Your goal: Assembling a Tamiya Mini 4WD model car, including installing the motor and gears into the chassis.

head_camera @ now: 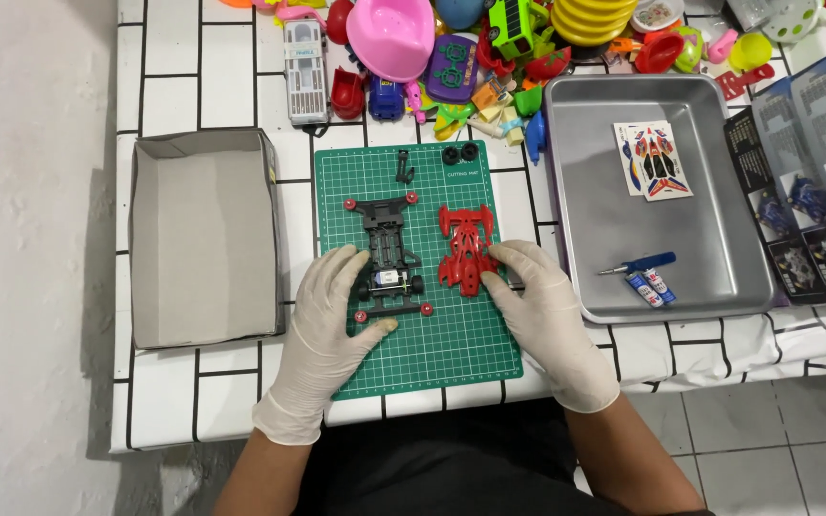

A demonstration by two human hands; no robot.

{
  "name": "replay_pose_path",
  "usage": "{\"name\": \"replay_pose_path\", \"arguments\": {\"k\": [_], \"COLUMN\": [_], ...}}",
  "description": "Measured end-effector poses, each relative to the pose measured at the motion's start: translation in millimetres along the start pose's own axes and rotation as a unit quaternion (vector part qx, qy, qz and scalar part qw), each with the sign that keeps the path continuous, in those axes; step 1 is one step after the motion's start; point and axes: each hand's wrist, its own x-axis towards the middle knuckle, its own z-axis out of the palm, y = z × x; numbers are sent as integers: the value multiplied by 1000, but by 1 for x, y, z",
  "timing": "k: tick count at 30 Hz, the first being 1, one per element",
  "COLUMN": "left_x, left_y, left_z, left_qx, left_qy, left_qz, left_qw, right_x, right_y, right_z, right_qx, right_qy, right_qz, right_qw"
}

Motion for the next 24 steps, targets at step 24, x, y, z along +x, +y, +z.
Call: {"name": "replay_pose_path", "arguments": {"k": [24], "left_x": [55], "left_y": [33], "left_z": [68], "left_qx": [53], "left_qy": [-3], "left_qz": [192], "left_qw": [980], "right_x": [-6], "right_y": [1], "right_z": [13], "right_qx": [58], "right_qy": [78], "right_qz": [-134], "right_qw": [986]}}
